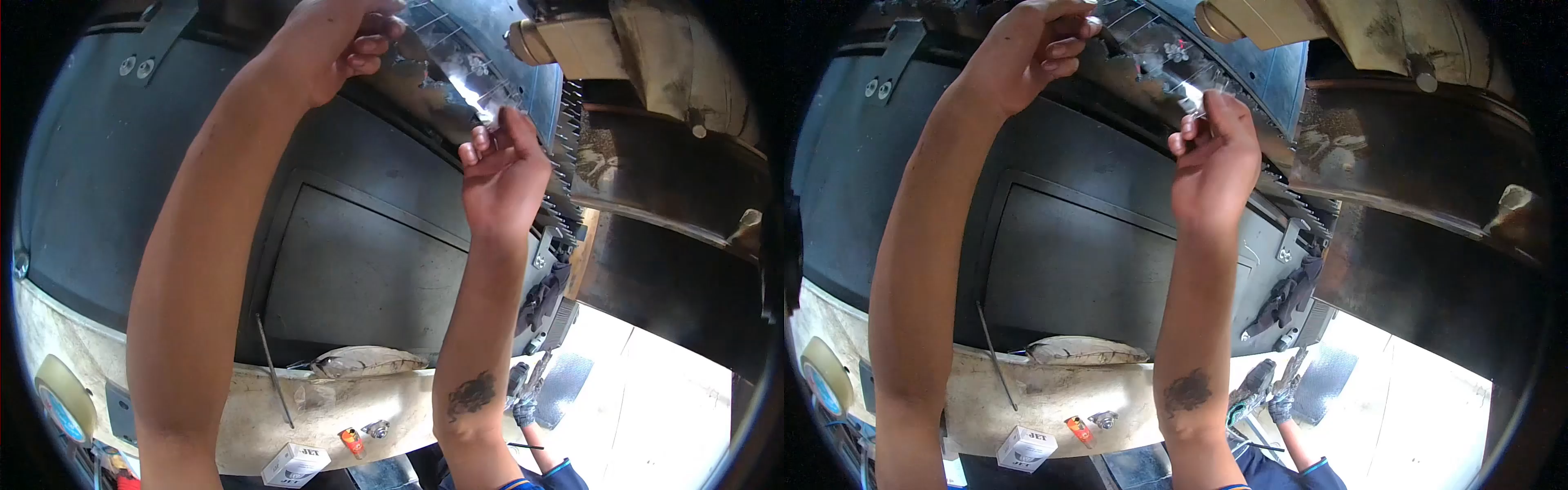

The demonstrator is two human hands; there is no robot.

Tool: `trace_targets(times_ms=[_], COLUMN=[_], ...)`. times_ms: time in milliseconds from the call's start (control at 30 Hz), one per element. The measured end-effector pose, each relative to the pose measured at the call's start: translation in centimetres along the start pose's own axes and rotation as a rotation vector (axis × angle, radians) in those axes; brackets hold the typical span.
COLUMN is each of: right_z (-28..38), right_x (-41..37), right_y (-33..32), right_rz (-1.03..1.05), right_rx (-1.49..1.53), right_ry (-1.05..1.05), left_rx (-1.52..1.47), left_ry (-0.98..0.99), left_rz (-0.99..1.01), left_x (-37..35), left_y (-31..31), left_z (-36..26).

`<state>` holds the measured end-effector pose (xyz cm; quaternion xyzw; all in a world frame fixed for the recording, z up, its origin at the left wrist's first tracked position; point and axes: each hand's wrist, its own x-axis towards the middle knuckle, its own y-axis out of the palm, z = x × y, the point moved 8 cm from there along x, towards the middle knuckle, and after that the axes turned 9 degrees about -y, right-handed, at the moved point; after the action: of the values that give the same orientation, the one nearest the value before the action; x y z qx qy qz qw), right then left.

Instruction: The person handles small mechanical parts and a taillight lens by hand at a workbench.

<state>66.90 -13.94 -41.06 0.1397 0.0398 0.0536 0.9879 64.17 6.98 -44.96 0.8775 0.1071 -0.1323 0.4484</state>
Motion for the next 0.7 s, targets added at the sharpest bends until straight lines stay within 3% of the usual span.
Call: trace_targets(times_ms=[167,533,700], right_z=[-0.4,1.4,2.3], right_x=[-2.8,-4.0,-5.6], right_y=[0.2,0.4,0.3], right_rz=[-0.013,0.005,-0.013], right_rx=[0.124,0.088,0.036], right_ry=[-0.079,-0.089,-0.017], left_rx=[0.001,-0.039,-0.097], left_ry=[-0.068,-0.055,-0.239], left_rz=[0.055,0.231,0.396], left_x=[-0.6,-0.5,0.5], left_y=[0.6,1.8,2.9], left_z=[0.4,0.8,2.5])
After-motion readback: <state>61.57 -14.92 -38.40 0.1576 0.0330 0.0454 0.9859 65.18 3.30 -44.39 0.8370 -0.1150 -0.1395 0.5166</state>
